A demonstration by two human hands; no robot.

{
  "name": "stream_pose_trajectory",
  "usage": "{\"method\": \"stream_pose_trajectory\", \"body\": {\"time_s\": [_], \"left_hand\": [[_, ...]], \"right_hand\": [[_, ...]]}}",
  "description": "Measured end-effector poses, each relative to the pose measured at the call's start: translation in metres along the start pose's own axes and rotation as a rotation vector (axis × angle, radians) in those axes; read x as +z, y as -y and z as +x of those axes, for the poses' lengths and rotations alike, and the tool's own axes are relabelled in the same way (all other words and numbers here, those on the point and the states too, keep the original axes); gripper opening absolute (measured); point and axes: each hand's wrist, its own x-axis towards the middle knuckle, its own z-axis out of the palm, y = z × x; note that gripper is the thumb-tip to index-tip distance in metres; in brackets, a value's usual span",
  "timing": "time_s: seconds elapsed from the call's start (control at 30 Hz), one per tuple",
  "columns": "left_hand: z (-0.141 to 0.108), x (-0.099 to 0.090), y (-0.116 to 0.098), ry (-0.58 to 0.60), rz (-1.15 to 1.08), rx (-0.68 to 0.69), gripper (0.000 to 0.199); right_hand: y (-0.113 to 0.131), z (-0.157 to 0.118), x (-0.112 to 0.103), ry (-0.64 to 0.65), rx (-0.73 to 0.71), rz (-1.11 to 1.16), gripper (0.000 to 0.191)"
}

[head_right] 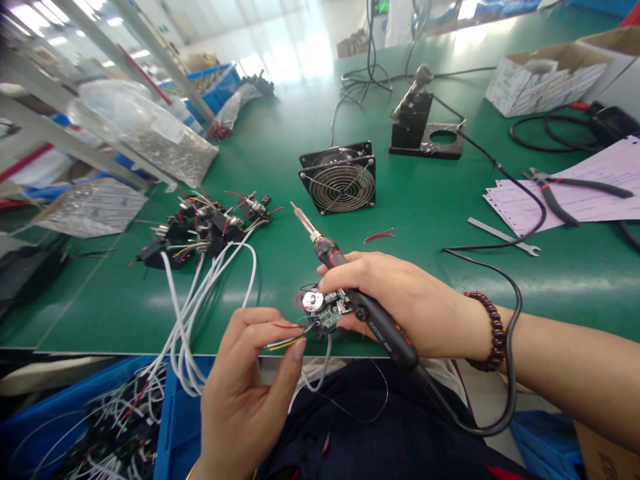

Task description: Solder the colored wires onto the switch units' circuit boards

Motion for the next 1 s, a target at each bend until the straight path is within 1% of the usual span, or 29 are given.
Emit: {"method": "stream_pose_trajectory", "body": {"time_s": [0.17,0.37,0.43,0.5,0.57,0.6,0.67,0.73,0.77,0.83,0.87,0.93,1.0], "left_hand": [[-0.001,0.004,0.003,-0.018,-0.032,0.001,0.021],[-0.006,0.007,0.010,-0.039,-0.071,0.046,0.019],[-0.008,0.008,0.014,-0.054,-0.047,0.107,0.019],[-0.011,0.008,0.016,-0.062,0.033,0.213,0.021],[-0.012,0.007,0.017,-0.051,0.124,0.307,0.022],[-0.012,0.007,0.017,-0.034,0.143,0.328,0.020],[-0.011,0.006,0.016,0.005,0.110,0.312,0.015],[-0.009,0.007,0.015,0.031,0.024,0.246,0.018],[-0.007,0.008,0.015,0.025,-0.022,0.207,0.017],[-0.005,0.011,0.015,-0.027,-0.102,0.126,0.008],[-0.005,0.013,0.015,-0.062,-0.134,0.093,0.007],[-0.004,0.016,0.015,-0.117,-0.170,0.056,0.014],[-0.004,0.017,0.014,-0.116,-0.158,0.062,0.018]], "right_hand": [[0.000,0.000,0.000,-0.008,-0.008,-0.011,0.033],[0.001,0.001,0.000,-0.001,-0.008,-0.037,0.032],[0.001,0.002,0.001,-0.004,-0.013,-0.039,0.031],[0.001,0.002,0.001,-0.007,-0.014,-0.034,0.030],[0.001,0.002,0.001,-0.013,-0.014,-0.029,0.030],[0.001,0.002,0.001,-0.016,-0.016,-0.029,0.030],[0.001,0.001,0.001,-0.019,-0.021,-0.032,0.031],[0.001,0.001,0.000,-0.020,-0.026,-0.033,0.032],[0.002,0.001,0.000,-0.019,-0.026,-0.036,0.032],[0.002,0.001,-0.001,-0.018,-0.029,-0.046,0.030],[0.002,0.002,-0.001,-0.015,-0.030,-0.054,0.029],[0.002,0.002,-0.001,-0.010,-0.035,-0.063,0.028],[0.002,0.002,0.000,-0.010,-0.037,-0.051,0.028]]}}
